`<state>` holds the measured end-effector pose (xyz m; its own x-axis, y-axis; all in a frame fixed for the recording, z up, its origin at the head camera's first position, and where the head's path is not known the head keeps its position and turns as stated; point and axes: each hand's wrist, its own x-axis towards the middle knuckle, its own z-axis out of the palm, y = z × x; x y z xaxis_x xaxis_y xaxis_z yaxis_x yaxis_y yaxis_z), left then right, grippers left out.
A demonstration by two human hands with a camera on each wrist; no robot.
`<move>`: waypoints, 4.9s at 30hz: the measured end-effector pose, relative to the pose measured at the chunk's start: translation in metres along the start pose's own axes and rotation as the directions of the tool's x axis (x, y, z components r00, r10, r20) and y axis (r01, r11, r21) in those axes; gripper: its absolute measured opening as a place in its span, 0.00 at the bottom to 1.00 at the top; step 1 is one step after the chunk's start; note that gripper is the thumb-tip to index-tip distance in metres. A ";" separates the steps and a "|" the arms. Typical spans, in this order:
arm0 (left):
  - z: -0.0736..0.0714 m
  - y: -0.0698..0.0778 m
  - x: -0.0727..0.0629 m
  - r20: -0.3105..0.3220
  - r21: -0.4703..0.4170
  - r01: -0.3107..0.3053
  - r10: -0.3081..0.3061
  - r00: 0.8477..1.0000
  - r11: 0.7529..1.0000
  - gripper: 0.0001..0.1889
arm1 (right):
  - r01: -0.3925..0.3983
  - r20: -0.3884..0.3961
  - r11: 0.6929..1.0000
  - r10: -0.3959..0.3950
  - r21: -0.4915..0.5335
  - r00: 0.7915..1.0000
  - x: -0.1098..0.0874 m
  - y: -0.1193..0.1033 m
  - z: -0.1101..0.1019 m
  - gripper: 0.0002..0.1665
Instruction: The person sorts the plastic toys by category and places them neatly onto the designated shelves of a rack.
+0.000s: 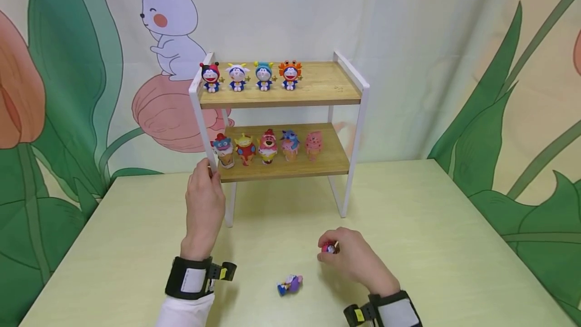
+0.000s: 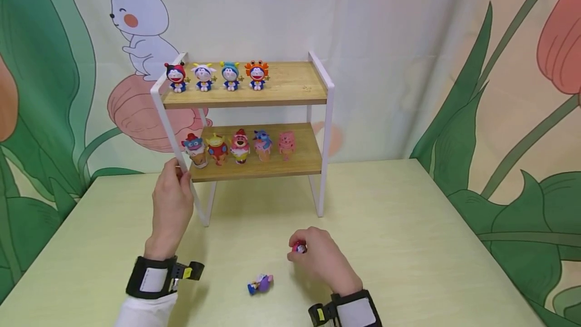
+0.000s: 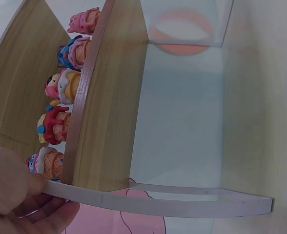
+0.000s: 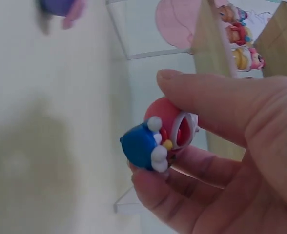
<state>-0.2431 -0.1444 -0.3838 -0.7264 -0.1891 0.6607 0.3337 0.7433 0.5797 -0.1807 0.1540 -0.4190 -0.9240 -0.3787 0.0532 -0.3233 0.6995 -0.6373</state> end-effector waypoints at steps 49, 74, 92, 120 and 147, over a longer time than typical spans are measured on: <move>0.000 -0.002 0.000 -0.003 0.013 -0.008 0.009 1.000 1.000 0.16 | 0.197 -0.284 0.980 -0.178 0.037 0.942 0.027 -0.041 -0.066 0.16; -0.002 -0.001 0.002 -0.002 0.019 -0.002 0.002 1.000 1.000 0.15 | 0.303 -0.363 0.953 -0.282 0.001 0.888 0.018 -0.062 -0.076 0.18; -0.002 -0.001 0.000 -0.008 0.019 -0.014 0.014 1.000 1.000 0.15 | 0.365 -0.400 0.931 -0.338 -0.010 0.852 0.017 -0.071 -0.082 0.18; -0.006 -0.003 0.004 -0.020 0.036 -0.027 0.028 0.999 0.999 0.13 | 0.500 -0.445 0.864 -0.473 -0.062 0.761 0.029 -0.086 -0.089 0.19; -0.002 -0.001 -0.001 0.005 0.002 0.009 -0.009 1.000 1.000 0.15 | 0.505 -0.470 0.853 -0.503 -0.134 0.726 0.053 -0.098 -0.117 0.19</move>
<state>-0.2412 -0.1463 -0.3841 -0.7323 -0.1927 0.6532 0.3257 0.7432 0.5844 -0.2222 0.1367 -0.2639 -0.6036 -0.3420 0.7202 -0.7695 0.4864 -0.4139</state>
